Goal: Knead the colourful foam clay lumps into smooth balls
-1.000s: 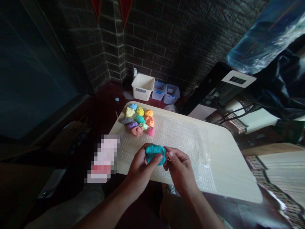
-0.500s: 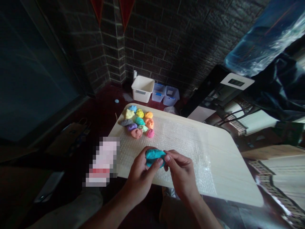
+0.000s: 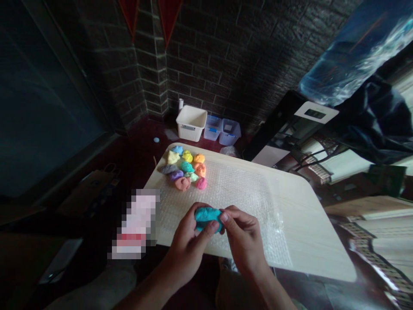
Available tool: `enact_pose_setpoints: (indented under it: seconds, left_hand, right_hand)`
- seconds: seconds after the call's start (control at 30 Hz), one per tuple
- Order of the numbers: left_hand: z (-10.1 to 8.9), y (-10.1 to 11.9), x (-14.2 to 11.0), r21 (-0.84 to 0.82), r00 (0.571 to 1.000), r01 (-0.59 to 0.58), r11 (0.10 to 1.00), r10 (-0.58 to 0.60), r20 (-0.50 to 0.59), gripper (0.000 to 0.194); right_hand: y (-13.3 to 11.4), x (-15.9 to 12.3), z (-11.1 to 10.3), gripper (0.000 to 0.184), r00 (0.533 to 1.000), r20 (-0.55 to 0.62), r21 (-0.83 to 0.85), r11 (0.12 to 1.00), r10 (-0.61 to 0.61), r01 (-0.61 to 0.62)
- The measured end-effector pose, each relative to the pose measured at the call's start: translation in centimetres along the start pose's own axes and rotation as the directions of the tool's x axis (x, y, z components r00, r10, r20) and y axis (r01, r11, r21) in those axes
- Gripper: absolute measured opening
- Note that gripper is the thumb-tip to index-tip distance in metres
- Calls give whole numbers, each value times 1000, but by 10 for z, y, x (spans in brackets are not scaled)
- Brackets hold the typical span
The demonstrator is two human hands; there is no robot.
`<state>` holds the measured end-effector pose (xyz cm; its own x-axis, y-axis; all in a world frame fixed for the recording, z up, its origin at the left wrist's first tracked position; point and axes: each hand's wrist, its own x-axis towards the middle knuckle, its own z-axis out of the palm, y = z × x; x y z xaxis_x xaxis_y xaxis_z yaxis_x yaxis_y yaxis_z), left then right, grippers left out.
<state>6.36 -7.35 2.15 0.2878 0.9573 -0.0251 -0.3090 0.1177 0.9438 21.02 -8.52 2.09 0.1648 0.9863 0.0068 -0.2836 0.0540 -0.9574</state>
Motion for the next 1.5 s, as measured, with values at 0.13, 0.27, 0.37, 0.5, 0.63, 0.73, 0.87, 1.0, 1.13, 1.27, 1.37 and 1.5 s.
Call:
enact_pose_setpoints:
  seconds: [0.13, 0.27, 0.37, 0.5, 0.63, 0.73, 0.87, 1.0, 1.13, 1.27, 1.37, 1.5]
  left_hand:
    - [0, 0, -2, -3, 1000, 7, 1000, -7, 10, 20]
    - [1, -1, -3, 7, 999, 13, 1000, -13, 34, 19]
    - [1, -1, -2, 26, 1000, 5, 1000, -5, 22, 19]
    - [-1, -1, 0, 64, 1000, 7, 998, -9, 22, 19]
    - [-3, 0, 0, 116, 999, -13, 993, 9, 38, 19]
    - [-3, 3, 0, 138, 998, -39, 990, 32, 58, 20]
    - [-4, 6, 1, 145, 996, -65, 987, 55, 75, 20]
    - [-4, 4, 2, 114, 990, -83, 990, 69, 121, 20]
    - [-3, 1, 2, 93, 997, -51, 994, 45, 63, 23]
    - [0, 0, 1, -56, 996, 80, 995, -82, -27, 28]
    - [2, 2, 0, -177, 987, 162, 971, -155, 48, 34]
    - [1, 5, 1, -212, 978, 198, 957, -180, 104, 33]
  right_hand:
    - [-1, 0, 1, 12, 1000, 11, 36, 999, 2, -2]
    - [-1, 0, 3, 8, 1000, 18, 55, 999, 3, -4]
    - [-1, 0, 2, 7, 999, 31, 79, 997, 18, -21]
    - [0, 0, -2, 9, 999, 46, 58, 998, 16, -19]
    - [0, 1, -3, 5, 998, 58, 38, 999, -20, 18]
    - [1, 1, -3, 7, 997, 70, 41, 999, -20, 17]
    - [2, 0, -3, 9, 998, 63, 56, 998, 8, -12]
    - [4, 0, 1, 10, 997, 77, 59, 998, -29, 25]
    - [1, -2, 3, 6, 987, 51, -107, 982, -152, 157]
    - [-4, -10, -2, 37, 941, 180, -426, 839, -288, 338]
    - [-4, -14, -5, 42, 935, 257, -457, 821, -246, 341]
    - [-2, -14, -4, 39, 941, 248, -429, 844, -231, 321]
